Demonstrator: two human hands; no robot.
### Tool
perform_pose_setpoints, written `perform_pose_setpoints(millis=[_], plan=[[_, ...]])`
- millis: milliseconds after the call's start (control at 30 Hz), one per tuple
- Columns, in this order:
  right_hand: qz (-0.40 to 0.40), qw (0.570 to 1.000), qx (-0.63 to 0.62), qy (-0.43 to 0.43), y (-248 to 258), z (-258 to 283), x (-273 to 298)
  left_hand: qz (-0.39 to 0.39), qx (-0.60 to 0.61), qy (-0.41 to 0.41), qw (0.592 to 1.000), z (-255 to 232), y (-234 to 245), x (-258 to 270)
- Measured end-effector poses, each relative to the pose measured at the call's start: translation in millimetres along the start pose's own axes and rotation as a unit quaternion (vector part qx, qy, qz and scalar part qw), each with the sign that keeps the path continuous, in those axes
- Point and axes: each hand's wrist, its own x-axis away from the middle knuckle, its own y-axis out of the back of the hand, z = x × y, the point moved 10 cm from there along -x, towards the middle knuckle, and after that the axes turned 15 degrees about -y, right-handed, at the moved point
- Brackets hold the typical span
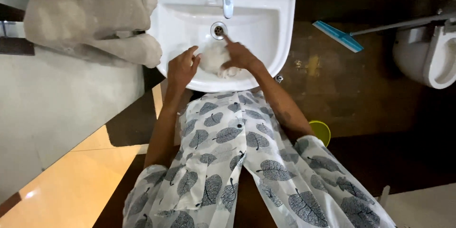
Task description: Cleaning a bathroom sink using a cloth.
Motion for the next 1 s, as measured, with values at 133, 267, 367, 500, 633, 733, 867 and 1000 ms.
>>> perform_pose_setpoints(millis=[133,267,367,500,633,733,867,1000], plan=[[-0.179,0.97,0.129,-0.1,42,-103,7,-0.033,-0.01,0.005,0.999,-5,7,1],[-0.39,0.912,-0.127,-0.009,123,-89,86,-0.041,-0.02,0.009,0.999,3,2,5],[-0.424,0.84,-0.337,0.04,130,-79,123,-0.023,0.017,0.055,0.998,14,-4,4],[-0.277,0.943,-0.168,0.077,68,-41,121,-0.042,0.046,0.067,0.996,5,11,-3],[-0.064,0.996,0.058,0.02,14,-40,109,-0.045,0.045,0.045,0.997,-12,9,-6],[-0.101,0.989,-0.112,-0.005,34,-58,93,0.0,0.068,0.046,0.997,-2,-18,1],[-0.166,0.983,0.052,0.066,62,-40,76,-0.003,0.041,-0.009,0.999,-1,-29,2],[0.079,0.989,0.119,-0.047,-5,-25,44,-0.006,0.055,0.04,0.998,-6,-13,-2]])
